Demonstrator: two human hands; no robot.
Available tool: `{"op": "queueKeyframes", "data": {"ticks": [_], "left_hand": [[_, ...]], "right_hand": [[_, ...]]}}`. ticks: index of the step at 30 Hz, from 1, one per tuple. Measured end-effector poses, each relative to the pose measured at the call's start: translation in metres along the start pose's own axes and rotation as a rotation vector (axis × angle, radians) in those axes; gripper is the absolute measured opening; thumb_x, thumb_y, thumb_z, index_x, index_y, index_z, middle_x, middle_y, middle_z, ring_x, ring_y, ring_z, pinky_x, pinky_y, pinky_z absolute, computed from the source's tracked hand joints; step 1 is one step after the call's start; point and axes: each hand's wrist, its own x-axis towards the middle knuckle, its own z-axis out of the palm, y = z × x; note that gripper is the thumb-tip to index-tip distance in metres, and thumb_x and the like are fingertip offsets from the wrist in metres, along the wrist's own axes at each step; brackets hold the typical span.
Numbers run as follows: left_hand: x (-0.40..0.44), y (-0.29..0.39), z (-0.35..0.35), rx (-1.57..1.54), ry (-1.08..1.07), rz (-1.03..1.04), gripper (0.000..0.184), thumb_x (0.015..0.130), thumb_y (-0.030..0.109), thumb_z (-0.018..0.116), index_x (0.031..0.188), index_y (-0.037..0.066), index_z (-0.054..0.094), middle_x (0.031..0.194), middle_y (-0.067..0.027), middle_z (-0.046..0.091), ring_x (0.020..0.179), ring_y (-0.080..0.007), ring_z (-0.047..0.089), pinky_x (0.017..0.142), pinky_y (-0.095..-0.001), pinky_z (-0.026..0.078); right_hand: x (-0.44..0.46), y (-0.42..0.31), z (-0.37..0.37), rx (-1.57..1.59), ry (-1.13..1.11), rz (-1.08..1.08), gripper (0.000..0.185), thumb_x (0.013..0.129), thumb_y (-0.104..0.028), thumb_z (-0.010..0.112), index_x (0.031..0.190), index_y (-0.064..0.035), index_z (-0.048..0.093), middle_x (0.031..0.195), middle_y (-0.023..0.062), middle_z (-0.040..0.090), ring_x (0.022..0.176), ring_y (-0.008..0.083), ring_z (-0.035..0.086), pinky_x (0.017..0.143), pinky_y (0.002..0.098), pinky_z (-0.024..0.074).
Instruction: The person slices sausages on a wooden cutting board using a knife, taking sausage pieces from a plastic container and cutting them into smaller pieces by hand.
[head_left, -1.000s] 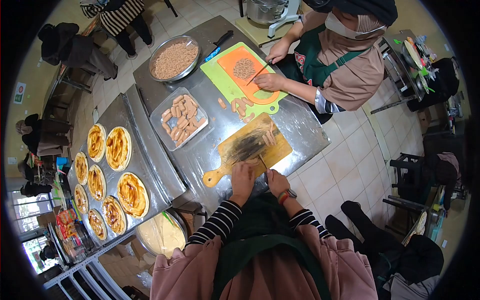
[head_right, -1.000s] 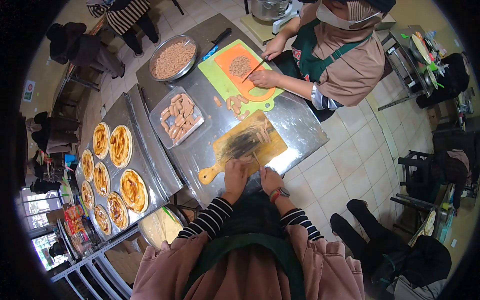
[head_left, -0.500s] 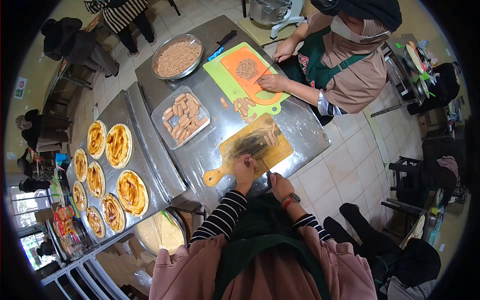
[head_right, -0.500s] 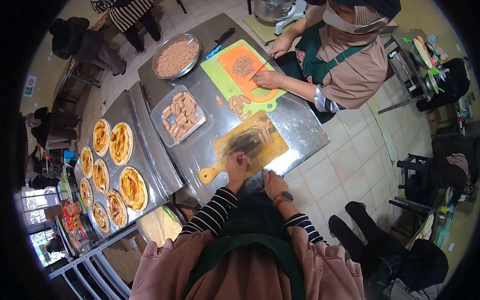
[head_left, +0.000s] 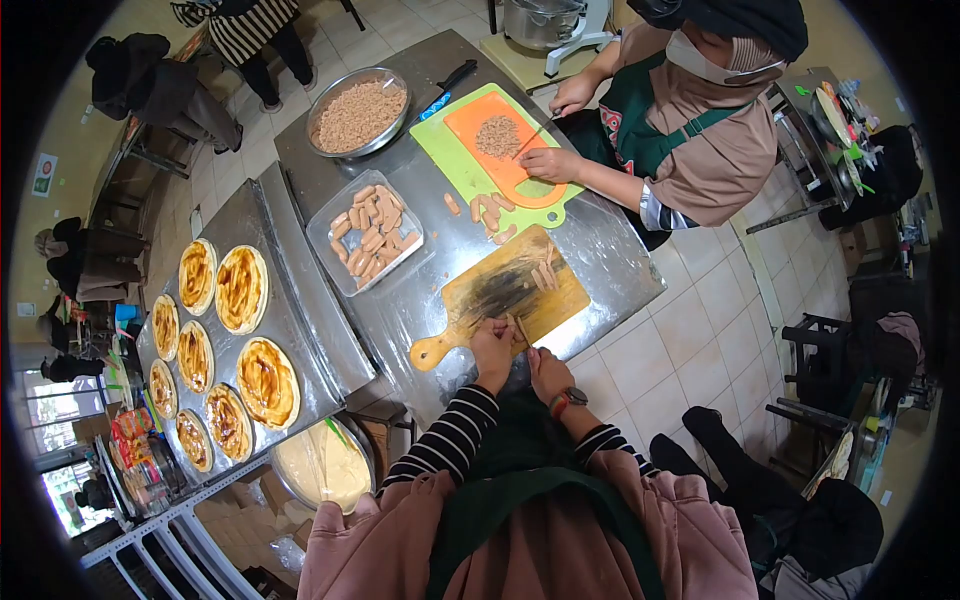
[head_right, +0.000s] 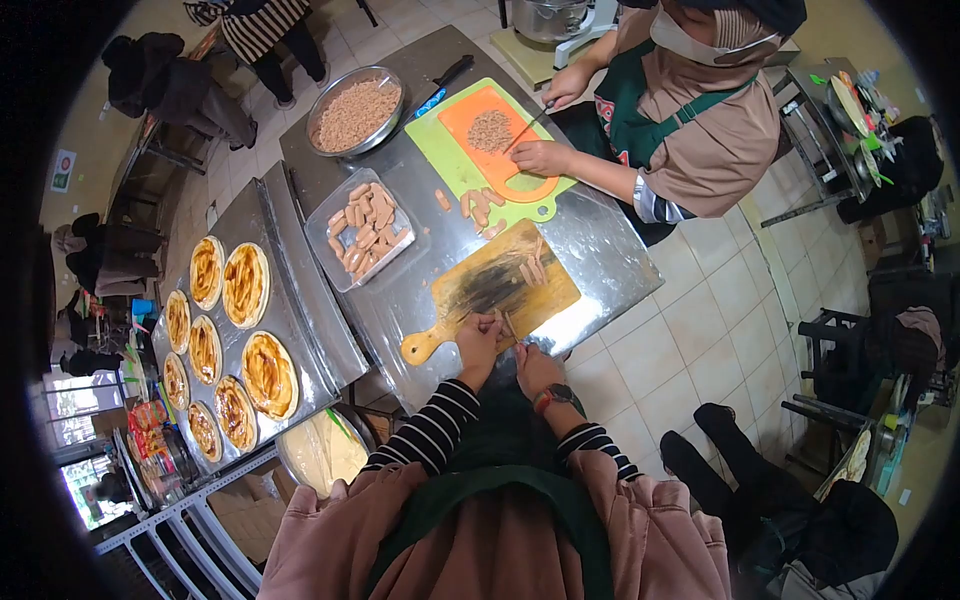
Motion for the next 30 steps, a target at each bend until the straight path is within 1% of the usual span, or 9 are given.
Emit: {"op": "queueKeyframes", "data": {"ticks": [3,9,11,14,18,21,23,27,30], "left_hand": [[0.0,0.002,-0.001,-0.045,-0.026,-0.024,0.009,0.074,0.006,0.063,0.077,-0.001,0.058,0.065,-0.0103,0.061,0.058,-0.0185,0.059,0.054,-0.0288,0.046],[-0.001,0.003,-0.001,-0.012,-0.015,0.049,0.009,0.075,0.007,0.062,0.075,-0.001,0.058,0.066,-0.0117,0.061,0.057,-0.019,0.059,0.054,-0.0298,0.046],[0.0,0.0,0.0,0.083,0.003,0.141,0.008,0.076,0.004,0.061,0.076,-0.002,0.056,0.062,-0.0083,0.059,0.053,-0.0132,0.057,0.049,-0.0259,0.046],[0.002,-0.01,0.002,0.106,0.009,0.19,0.007,0.076,0.003,0.061,0.076,-0.002,0.057,0.061,-0.008,0.058,0.053,-0.0132,0.057,0.049,-0.0261,0.045],[0.005,-0.01,0.003,0.12,-0.002,0.147,0.006,0.076,0.003,0.06,0.077,-0.002,0.057,0.061,-0.0077,0.058,0.052,-0.0134,0.056,0.048,-0.026,0.044],[0.004,-0.008,0.0,0.125,-0.034,0.153,0.006,0.076,0.002,0.06,0.077,-0.002,0.057,0.061,-0.008,0.058,0.052,-0.0134,0.056,0.047,-0.0259,0.044],[0.003,-0.004,0.0,0.058,-0.052,0.051,0.006,0.074,0.005,0.06,0.075,-0.001,0.057,0.066,-0.0137,0.06,0.059,-0.0235,0.059,0.056,-0.0326,0.046],[0.003,-0.005,0.001,0.013,-0.022,0.062,0.007,0.074,0.004,0.059,0.075,-0.002,0.057,0.064,-0.0136,0.06,0.058,-0.0226,0.059,0.055,-0.0324,0.046],[0.0,-0.008,0.004,0.024,-0.032,0.037,0.007,0.075,0.004,0.059,0.075,-0.002,0.056,0.064,-0.0138,0.059,0.058,-0.0225,0.059,0.055,-0.0324,0.046]], "right_hand": [[-0.003,-0.004,-0.006,0.013,-0.015,0.001,0.044,0.091,-0.039,0.028,0.09,0.0,0.05,0.076,0.0253,0.059,0.072,0.0415,0.057,0.065,0.05,0.0442],[-0.007,-0.007,-0.004,0.019,0.017,-0.009,0.043,0.091,-0.038,0.028,0.089,-0.0008,0.049,0.075,0.0248,0.059,0.073,0.0418,0.057,0.065,0.051,0.0438],[-0.008,-0.007,-0.003,0.042,0.035,-0.041,0.043,0.091,-0.038,0.028,0.089,-0.001,0.049,0.075,0.0249,0.059,0.073,0.0418,0.057,0.065,0.051,0.0438],[-0.005,-0.007,-0.002,0.007,-0.033,0.011,0.043,0.091,-0.039,0.024,0.094,-0.0054,0.05,0.081,0.0228,0.059,0.076,0.0412,0.056,0.066,0.0494,0.0443],[-0.001,-0.011,-0.002,-0.009,-0.033,0.024,0.043,0.091,-0.038,0.025,0.093,-0.0043,0.051,0.081,0.0231,0.059,0.076,0.041,0.056,0.067,0.049,0.0445],[0.006,-0.009,0.005,0.008,0.009,-0.022,0.043,0.092,-0.038,0.026,0.091,-0.0033,0.051,0.081,0.0229,0.059,0.076,0.0405,0.057,0.067,0.0485,0.0448],[0.01,-0.012,0.001,-0.015,-0.031,0.016,0.042,0.091,-0.037,0.027,0.09,-0.0027,0.052,0.081,0.0229,0.059,0.076,0.0398,0.057,0.066,0.0478,0.0453],[-0.002,-0.008,-0.001,-0.02,-0.006,-0.015,0.041,0.091,-0.037,0.028,0.091,-0.0033,0.051,0.079,0.0226,0.06,0.075,0.0392,0.058,0.065,0.0474,0.0458],[-0.015,-0.004,-0.008,-0.119,0.02,-0.008,0.039,0.091,-0.038,0.03,0.093,-0.0038,0.051,0.076,0.0217,0.06,0.072,0.0387,0.058,0.063,0.0472,0.0463]]}}
